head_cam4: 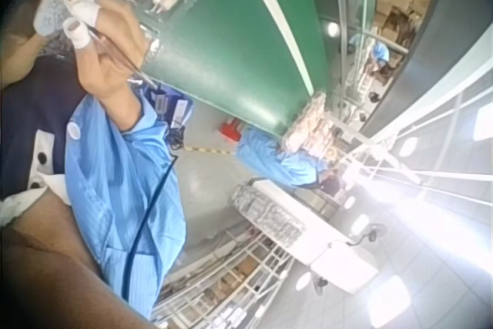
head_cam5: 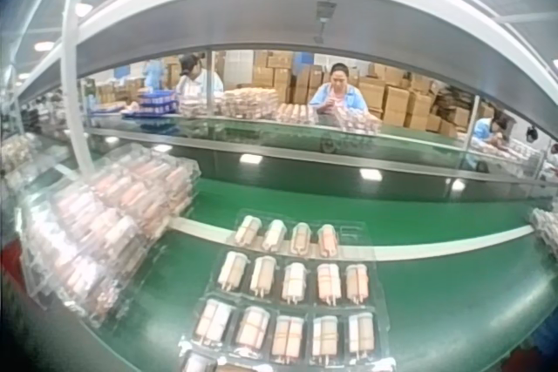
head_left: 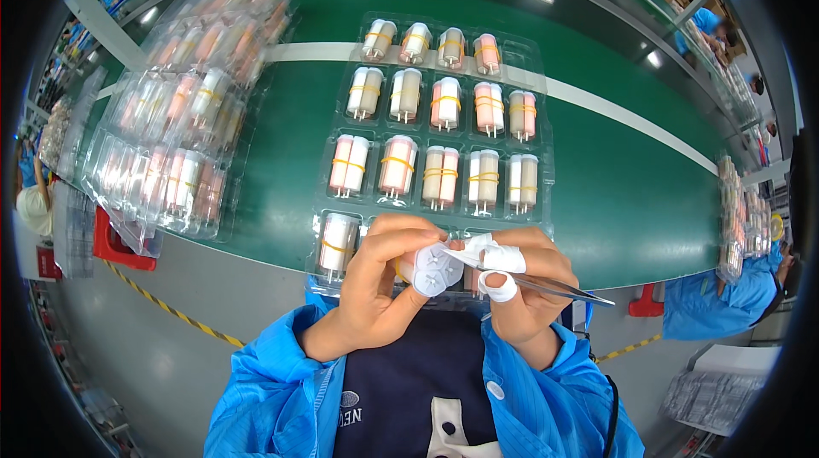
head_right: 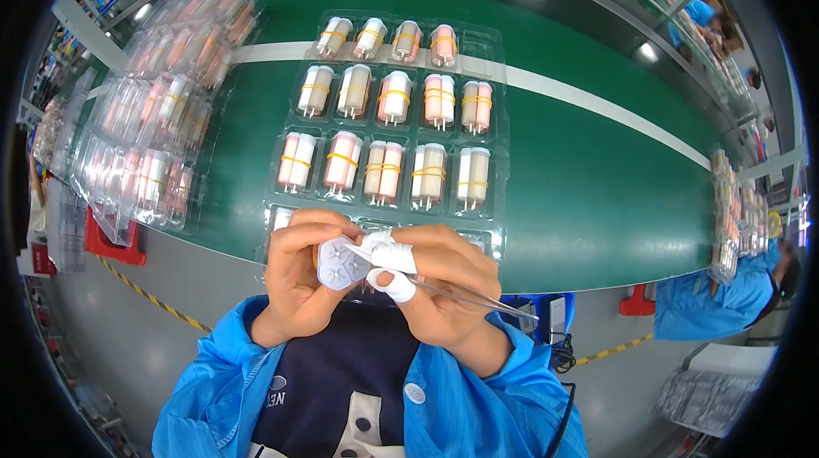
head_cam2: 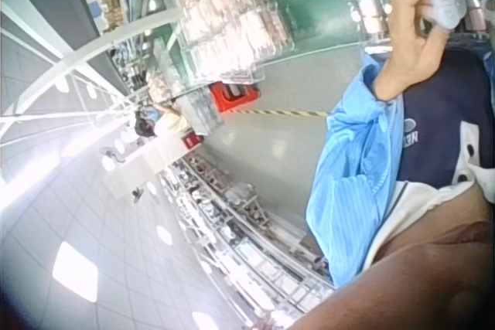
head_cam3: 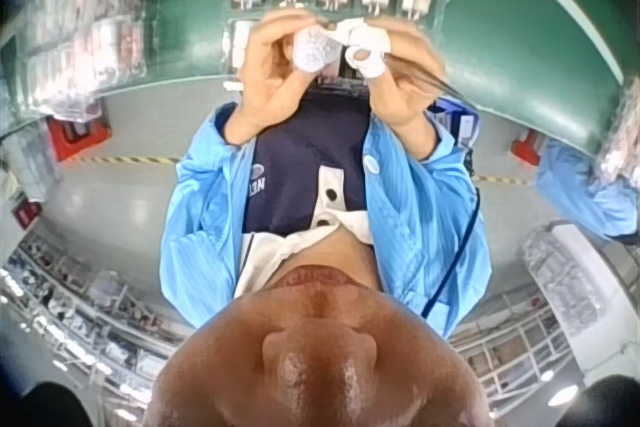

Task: The person uses tweezers to manipulate small white components inside cylindrical objects wrapped in rubber bands. They repeatedly pick up a cylinder, insert the tweezers into the top opening, and adjust the internal parts before placing the item back into a clear plastic tray. The process is repeated for multiple units on a green assembly table.

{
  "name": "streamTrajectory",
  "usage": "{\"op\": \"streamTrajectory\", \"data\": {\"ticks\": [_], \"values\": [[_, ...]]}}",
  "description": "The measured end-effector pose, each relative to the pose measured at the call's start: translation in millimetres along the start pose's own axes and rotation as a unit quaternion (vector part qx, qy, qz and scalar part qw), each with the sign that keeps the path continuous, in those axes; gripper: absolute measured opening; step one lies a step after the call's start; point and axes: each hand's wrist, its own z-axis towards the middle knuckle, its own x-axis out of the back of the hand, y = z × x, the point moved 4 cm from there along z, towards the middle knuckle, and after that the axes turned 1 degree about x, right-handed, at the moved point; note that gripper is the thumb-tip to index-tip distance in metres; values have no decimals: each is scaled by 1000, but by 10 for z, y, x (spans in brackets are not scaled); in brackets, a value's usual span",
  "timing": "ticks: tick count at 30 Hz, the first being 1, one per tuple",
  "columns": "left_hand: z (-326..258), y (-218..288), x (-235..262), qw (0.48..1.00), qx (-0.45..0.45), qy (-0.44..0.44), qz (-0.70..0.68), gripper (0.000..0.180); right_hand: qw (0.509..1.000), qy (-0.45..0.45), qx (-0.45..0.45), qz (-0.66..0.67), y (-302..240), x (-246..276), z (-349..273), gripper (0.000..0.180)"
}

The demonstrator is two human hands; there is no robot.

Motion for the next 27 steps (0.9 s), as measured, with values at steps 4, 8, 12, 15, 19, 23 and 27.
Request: {"op": "streamTrajectory", "data": {"ticks": [4, 8, 12, 15, 19, 23, 27], "values": [[16, 8, 17, 999, 2, -8, 45, 45, 999, 14, -40, 12, 9, -18, -24, 19], [27, 21, 12, 998, -14, -19, 51, 47, 1000, -1, -2, 9, -3, -9, 8, 18], [26, 25, 3, 998, -8, -23, 55, 47, 1000, -5, 4, 2, -2, 3, -2, 18], [24, 18, 0, 998, -8, -20, 56, 46, 1000, -3, 5, -4, -15, -5, 12, 17], [6, 6, -16, 1000, 5, -10, 11, 43, 999, 17, -41, 29, 9, -4, -38, 18], [-10, -5, -15, 1000, 9, -5, -15, 42, 997, 22, -45, 56, 19, -11, -29, 18], [-1, 13, -22, 1000, 9, -14, -21, 42, 986, 80, -42, 143, 96, -16, -55, 17]]}}
